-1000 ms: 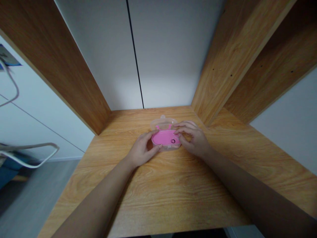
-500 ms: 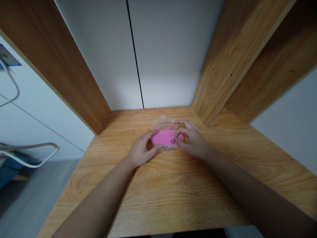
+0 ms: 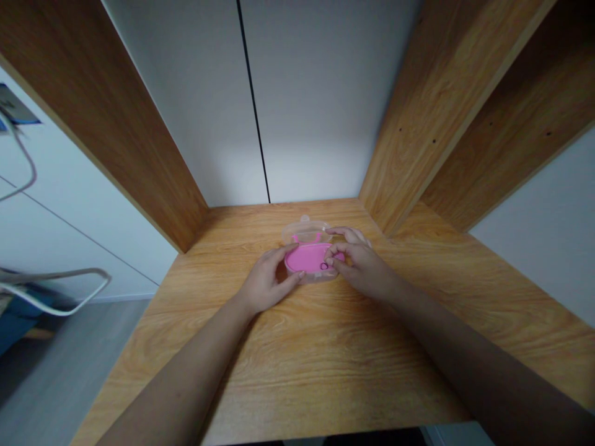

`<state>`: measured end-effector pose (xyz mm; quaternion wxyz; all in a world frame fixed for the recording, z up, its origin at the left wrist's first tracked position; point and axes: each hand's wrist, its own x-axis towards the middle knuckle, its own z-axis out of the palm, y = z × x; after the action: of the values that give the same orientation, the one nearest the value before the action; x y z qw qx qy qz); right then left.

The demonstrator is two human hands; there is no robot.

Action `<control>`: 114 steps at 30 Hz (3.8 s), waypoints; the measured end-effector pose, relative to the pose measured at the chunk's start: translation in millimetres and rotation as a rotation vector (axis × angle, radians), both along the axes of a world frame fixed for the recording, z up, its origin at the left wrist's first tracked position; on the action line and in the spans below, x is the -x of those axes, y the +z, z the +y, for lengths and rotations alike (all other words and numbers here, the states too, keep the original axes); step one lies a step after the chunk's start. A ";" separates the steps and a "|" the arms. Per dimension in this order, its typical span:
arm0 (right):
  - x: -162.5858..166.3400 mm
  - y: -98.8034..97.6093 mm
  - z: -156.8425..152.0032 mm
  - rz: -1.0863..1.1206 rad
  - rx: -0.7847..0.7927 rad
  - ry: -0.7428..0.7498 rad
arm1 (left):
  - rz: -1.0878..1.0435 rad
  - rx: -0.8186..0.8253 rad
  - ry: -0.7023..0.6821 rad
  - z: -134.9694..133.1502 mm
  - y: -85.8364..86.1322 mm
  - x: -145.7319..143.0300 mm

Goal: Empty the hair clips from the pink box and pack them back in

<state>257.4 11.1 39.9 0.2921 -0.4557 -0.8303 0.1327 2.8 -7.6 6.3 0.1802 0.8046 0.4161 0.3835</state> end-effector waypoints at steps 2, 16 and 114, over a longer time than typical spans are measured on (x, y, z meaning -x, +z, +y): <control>0.3 0.1 -0.7 0.003 -0.016 -0.001 | 0.002 0.011 0.000 0.1 -0.5 0.4; -1.3 -1.7 3.5 0.038 -0.026 -0.118 | 0.010 0.005 -0.015 -0.1 2.5 0.6; 26.6 -14.5 -3.1 0.357 -0.084 -0.262 | 0.043 -0.030 -0.027 -0.3 4.2 -2.9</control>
<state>230.8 8.0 25.4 0.4679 -0.5165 -0.7039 0.1375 5.7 -8.0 10.5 0.1641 0.8209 0.4030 0.3697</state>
